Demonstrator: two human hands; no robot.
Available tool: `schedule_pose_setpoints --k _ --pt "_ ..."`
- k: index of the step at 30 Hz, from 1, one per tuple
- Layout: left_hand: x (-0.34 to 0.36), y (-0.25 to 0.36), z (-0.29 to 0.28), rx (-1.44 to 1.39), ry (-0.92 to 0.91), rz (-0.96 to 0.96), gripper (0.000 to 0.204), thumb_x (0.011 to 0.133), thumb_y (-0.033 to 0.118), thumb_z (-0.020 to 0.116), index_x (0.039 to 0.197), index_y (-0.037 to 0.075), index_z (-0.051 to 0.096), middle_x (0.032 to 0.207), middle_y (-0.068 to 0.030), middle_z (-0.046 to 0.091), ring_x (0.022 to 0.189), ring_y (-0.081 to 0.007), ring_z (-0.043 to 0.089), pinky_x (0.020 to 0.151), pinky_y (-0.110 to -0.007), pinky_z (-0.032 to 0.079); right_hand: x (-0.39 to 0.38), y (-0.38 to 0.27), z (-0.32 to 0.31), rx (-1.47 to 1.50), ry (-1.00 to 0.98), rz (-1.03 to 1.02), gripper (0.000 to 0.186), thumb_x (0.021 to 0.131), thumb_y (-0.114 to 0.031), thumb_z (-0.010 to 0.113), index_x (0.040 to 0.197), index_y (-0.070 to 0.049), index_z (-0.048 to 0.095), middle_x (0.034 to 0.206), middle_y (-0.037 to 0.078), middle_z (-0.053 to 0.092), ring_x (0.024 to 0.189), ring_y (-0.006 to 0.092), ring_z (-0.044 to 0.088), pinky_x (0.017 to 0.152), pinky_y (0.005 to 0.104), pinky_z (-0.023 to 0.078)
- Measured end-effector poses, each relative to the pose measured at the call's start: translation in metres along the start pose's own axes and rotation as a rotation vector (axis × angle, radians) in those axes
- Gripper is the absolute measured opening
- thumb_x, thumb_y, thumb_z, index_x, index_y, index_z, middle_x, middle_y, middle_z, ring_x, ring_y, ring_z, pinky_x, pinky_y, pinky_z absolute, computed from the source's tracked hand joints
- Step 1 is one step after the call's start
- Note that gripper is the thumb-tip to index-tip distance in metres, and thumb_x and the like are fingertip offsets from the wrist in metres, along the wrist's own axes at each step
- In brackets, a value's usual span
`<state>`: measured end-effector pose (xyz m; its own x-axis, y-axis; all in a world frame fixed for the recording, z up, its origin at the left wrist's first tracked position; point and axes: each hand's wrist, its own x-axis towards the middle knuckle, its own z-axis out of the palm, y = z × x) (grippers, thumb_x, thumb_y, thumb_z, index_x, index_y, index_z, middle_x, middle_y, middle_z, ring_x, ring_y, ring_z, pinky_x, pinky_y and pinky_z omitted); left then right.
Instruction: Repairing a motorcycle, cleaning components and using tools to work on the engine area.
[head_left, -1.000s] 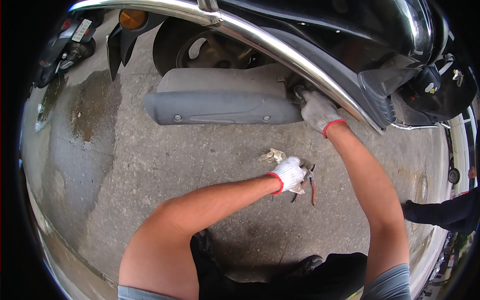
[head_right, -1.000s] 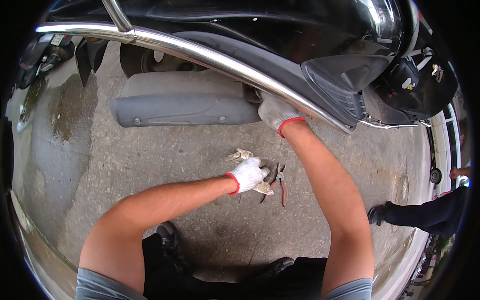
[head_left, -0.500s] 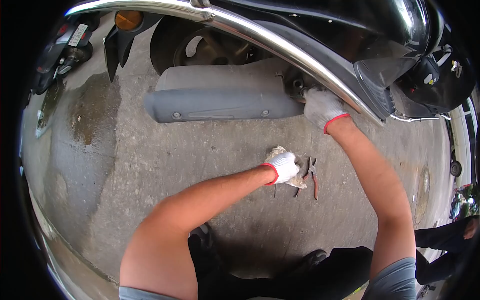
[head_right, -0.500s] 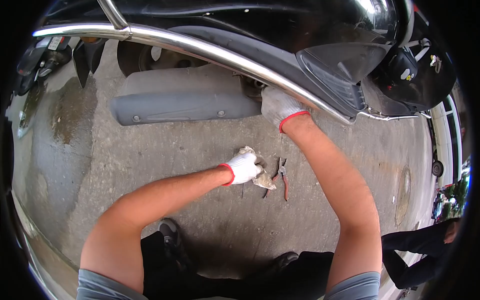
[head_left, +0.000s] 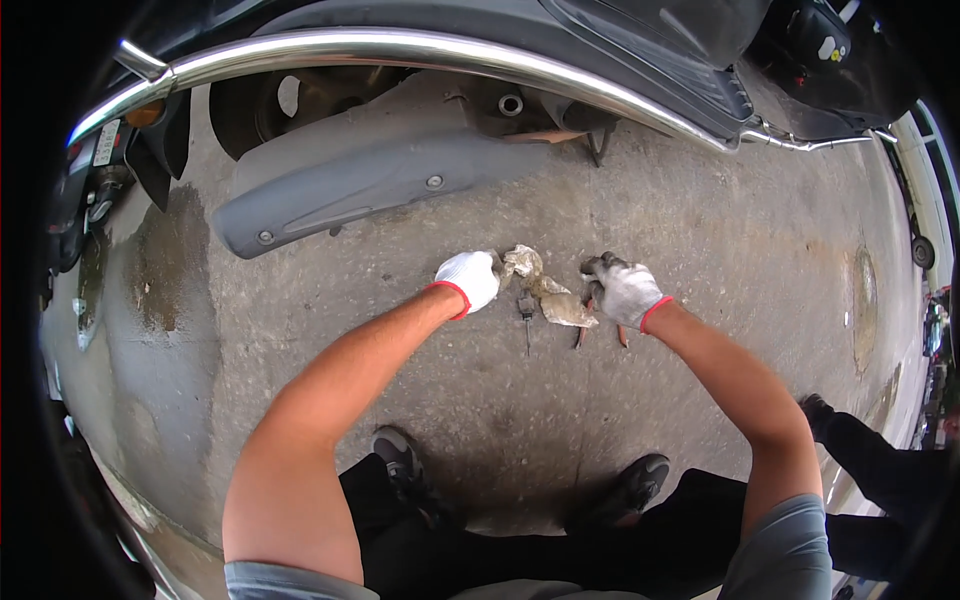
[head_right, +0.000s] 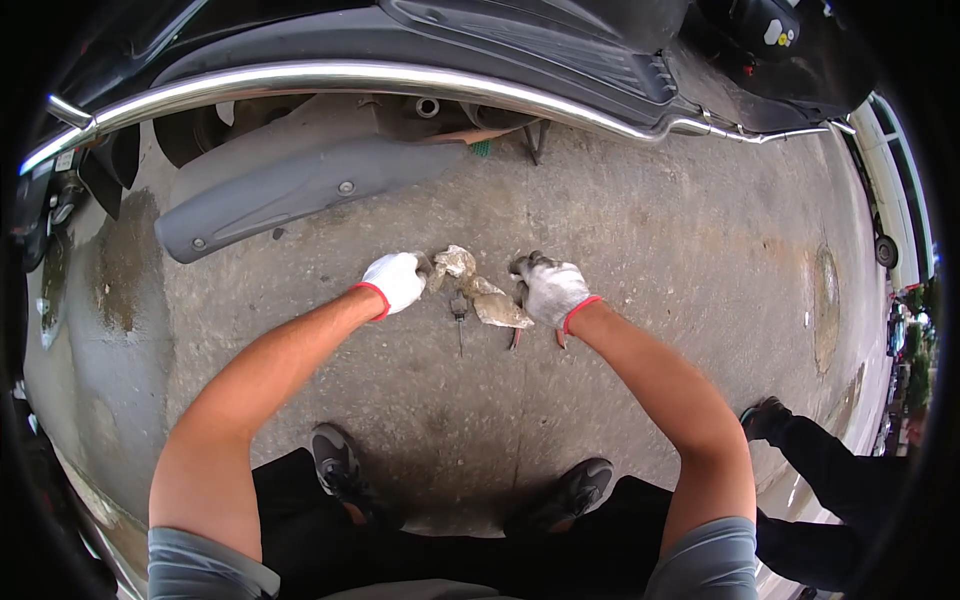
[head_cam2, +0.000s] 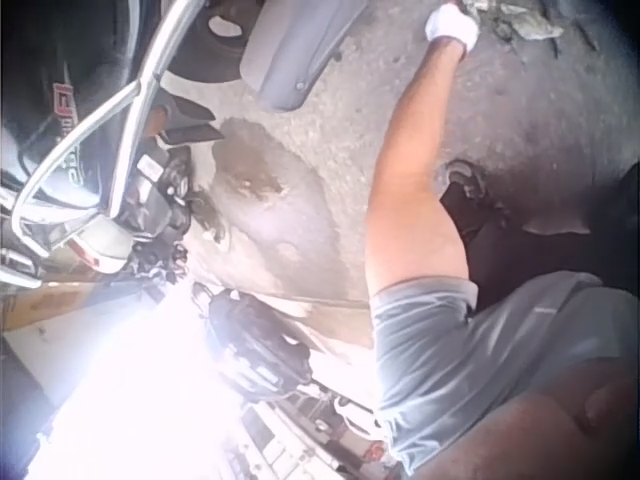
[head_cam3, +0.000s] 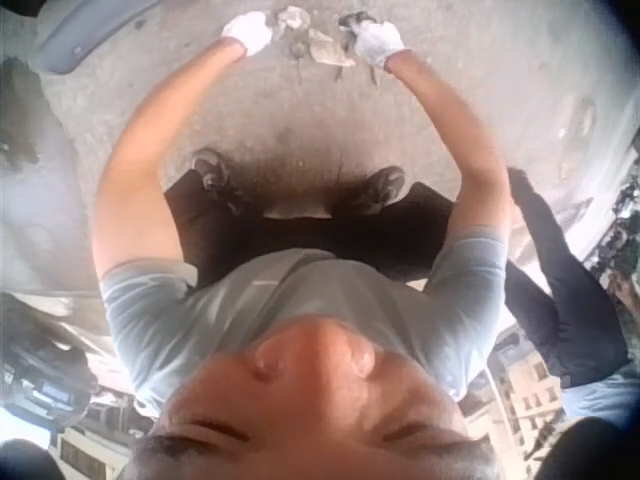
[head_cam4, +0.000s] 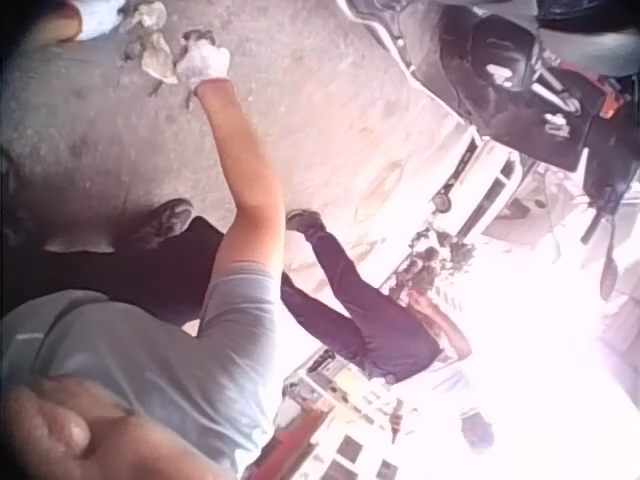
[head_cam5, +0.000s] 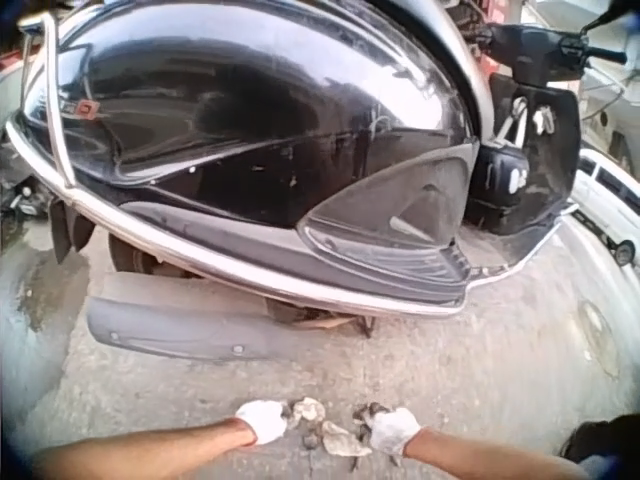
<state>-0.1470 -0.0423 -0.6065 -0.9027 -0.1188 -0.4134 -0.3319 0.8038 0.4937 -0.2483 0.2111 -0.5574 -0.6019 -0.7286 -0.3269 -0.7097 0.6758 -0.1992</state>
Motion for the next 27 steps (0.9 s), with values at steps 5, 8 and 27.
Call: schedule_pose_setpoints --k 5,8,27 --pt "0.002 0.016 0.007 0.146 0.046 0.062 0.029 0.084 0.021 0.052 0.106 0.008 0.064 0.098 -0.0176 0.067 0.095 -0.0361 0.062 0.085 -0.044 0.048 0.004 -0.025 0.045 -0.115 -0.027 -0.058 0.041 0.084 -0.019 0.055 0.122 -0.004 0.056 0.117 0.023 0.058 0.104 0.0348 0.062 0.082 0.0423 0.052" --pt "-0.003 0.027 0.017 0.187 0.066 0.285 0.031 0.084 0.019 0.053 0.112 0.009 0.062 0.115 -0.0186 0.060 0.104 -0.0365 0.059 0.089 -0.043 0.048 0.011 -0.021 0.064 -0.209 -0.169 0.014 0.036 0.081 -0.012 0.053 0.116 -0.006 0.060 0.109 0.020 0.063 0.098 0.0307 0.065 0.079 0.0395 0.054" --pt "0.004 0.057 0.045 0.322 -0.166 0.379 0.031 0.081 0.029 0.060 0.102 0.007 0.063 0.090 -0.0194 0.065 0.085 -0.0375 0.064 0.074 -0.045 0.052 -0.033 0.021 0.021 0.430 0.273 0.143 0.030 0.087 -0.018 0.055 0.114 -0.007 0.059 0.107 0.021 0.064 0.101 0.0381 0.061 0.087 0.0457 0.049"
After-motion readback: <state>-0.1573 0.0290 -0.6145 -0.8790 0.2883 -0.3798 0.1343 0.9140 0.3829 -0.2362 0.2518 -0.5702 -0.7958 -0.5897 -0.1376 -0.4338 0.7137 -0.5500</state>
